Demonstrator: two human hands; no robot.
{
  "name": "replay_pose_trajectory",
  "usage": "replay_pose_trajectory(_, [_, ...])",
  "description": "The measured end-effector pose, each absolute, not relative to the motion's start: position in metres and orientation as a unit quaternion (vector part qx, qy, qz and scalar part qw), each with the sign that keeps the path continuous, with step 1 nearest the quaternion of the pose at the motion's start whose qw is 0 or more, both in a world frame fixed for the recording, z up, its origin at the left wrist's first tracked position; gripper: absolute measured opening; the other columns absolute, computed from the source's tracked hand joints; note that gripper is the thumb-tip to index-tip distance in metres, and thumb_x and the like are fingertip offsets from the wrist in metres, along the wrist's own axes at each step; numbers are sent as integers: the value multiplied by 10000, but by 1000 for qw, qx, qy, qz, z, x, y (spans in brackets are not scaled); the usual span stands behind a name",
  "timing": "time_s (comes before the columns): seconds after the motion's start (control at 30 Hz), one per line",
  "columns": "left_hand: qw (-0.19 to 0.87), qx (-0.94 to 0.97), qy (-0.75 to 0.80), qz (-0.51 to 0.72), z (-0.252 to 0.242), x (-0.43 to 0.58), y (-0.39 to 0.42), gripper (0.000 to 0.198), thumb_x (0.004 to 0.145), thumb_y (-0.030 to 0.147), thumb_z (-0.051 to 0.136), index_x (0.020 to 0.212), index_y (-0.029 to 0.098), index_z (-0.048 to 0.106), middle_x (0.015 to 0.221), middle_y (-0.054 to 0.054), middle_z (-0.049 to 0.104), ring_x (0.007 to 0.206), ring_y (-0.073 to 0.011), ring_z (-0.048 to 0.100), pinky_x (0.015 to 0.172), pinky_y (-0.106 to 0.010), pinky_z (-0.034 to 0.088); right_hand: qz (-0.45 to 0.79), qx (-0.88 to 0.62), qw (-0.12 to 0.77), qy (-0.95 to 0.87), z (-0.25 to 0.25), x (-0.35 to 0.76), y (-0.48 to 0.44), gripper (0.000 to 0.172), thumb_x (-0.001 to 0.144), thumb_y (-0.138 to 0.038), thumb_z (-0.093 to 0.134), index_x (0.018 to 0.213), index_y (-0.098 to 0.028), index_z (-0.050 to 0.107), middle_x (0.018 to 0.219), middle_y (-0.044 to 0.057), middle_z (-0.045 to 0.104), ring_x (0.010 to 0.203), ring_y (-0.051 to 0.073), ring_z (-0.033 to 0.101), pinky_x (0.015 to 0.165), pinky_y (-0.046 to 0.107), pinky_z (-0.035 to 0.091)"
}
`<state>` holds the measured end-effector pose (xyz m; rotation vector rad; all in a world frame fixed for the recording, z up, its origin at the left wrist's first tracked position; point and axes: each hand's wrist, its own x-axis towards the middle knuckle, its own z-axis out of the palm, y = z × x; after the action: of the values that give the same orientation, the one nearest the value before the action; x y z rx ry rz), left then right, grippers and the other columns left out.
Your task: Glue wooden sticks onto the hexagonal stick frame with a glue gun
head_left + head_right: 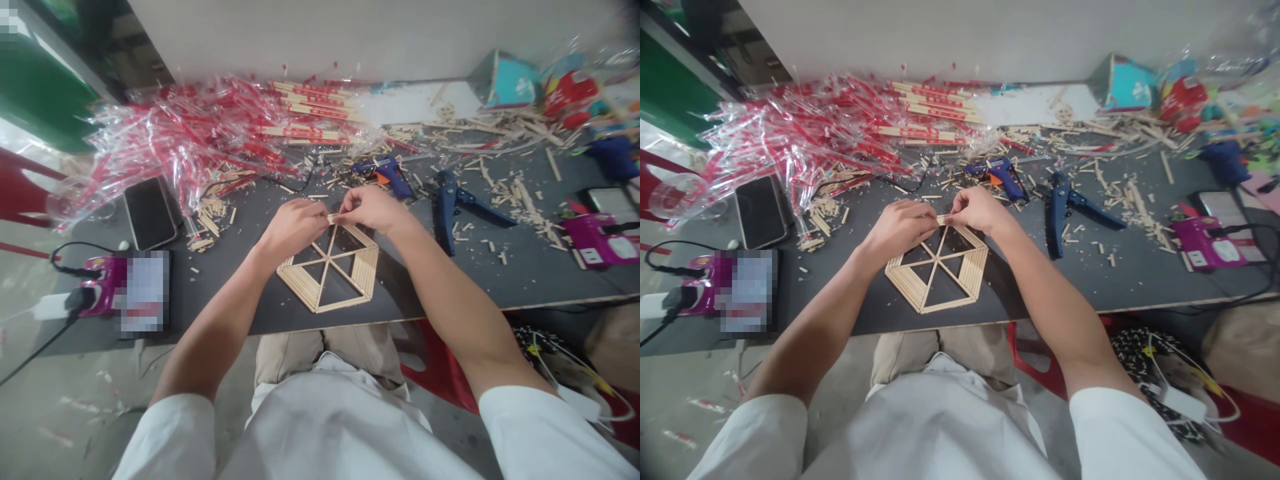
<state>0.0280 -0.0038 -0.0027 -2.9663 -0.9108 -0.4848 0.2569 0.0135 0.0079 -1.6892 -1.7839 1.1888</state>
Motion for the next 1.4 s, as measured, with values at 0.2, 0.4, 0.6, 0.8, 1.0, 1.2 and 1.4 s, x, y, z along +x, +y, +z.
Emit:
replay_pose_trajectory(0.2, [-7, -947, -283, -152, 0, 28, -4, 277, 1046, 176, 518, 957, 180, 781, 1073, -83, 796, 907, -202, 718, 837, -360, 534, 423, -606, 205, -642, 9, 256, 14, 432, 627, -260, 959, 634, -223, 528, 751, 2, 705, 683, 149, 572, 653, 297, 423])
replay_pose_trajectory(0.4, [-5, -945, -285, -161, -2, 26, -4, 281, 1075, 234, 527, 965, 186, 781, 1049, -75, 797, 916, -208, 727, 823, -358, 538, 460, -585, 242, -622, 1, 261, 13, 444, 599, -293, 985, 640, -227, 547, 738, 11, 715, 698, 163, 615, 674, 305, 472])
replay_pose_trajectory(0.6, [-28, -940, -295, -170, -2, 24, -4, 243, 1063, 241, 553, 993, 199, 782, 1053, -65, 790, 921, -197, 725, 830, -340, 533, 491, -579, 253, -600, -5, 264, 12, 438, 572, -390, 1022, 685, -225, 632, 699, 13, 699, 652, 158, 602, 601, 302, 486])
replay_pose_trajectory(0.8, [-46, -937, -299, -175, -2, 24, -3, 250, 1065, 241, 547, 1001, 194, 784, 1058, -73, 787, 933, -199, 728, 835, -336, 539, 511, -571, 273, -582, -5, 265, 9, 361, 613, -327, 1012, 729, -209, 692, 719, 14, 712, 672, 154, 631, 616, 291, 529])
replay_pose_trajectory(1.0, [-137, -906, -338, -214, -1, 22, -1, 212, 1045, 276, 599, 1030, 188, 791, 1110, -80, 790, 995, -198, 741, 863, -319, 555, 499, -573, 283, -585, -3, 265, 4, 100, 888, -263, 794, 835, -208, 728, 769, 36, 741, 614, 148, 615, 610, 303, 526])
replay_pose_trajectory(1.2, [-178, -839, -410, -309, 1, 4, 13, 232, 1006, 339, 627, 1001, 185, 800, 1017, -76, 796, 902, -183, 717, 752, -290, 546, 378, -585, 321, -642, -5, 260, 1, 167, 1008, -313, 613, 885, -215, 671, 867, 56, 772, 605, 153, 612, 661, 319, 505])
replay_pose_trajectory(1.4, [-200, -858, -409, -240, -4, -10, 22, 260, 989, 359, 623, 1029, 180, 807, 969, -57, 807, 805, -160, 688, 781, -290, 541, 367, -553, 335, -669, -10, 259, -1, 134, 961, -328, 649, 908, -223, 712, 882, 64, 786, 690, 194, 693, 727, 345, 548])
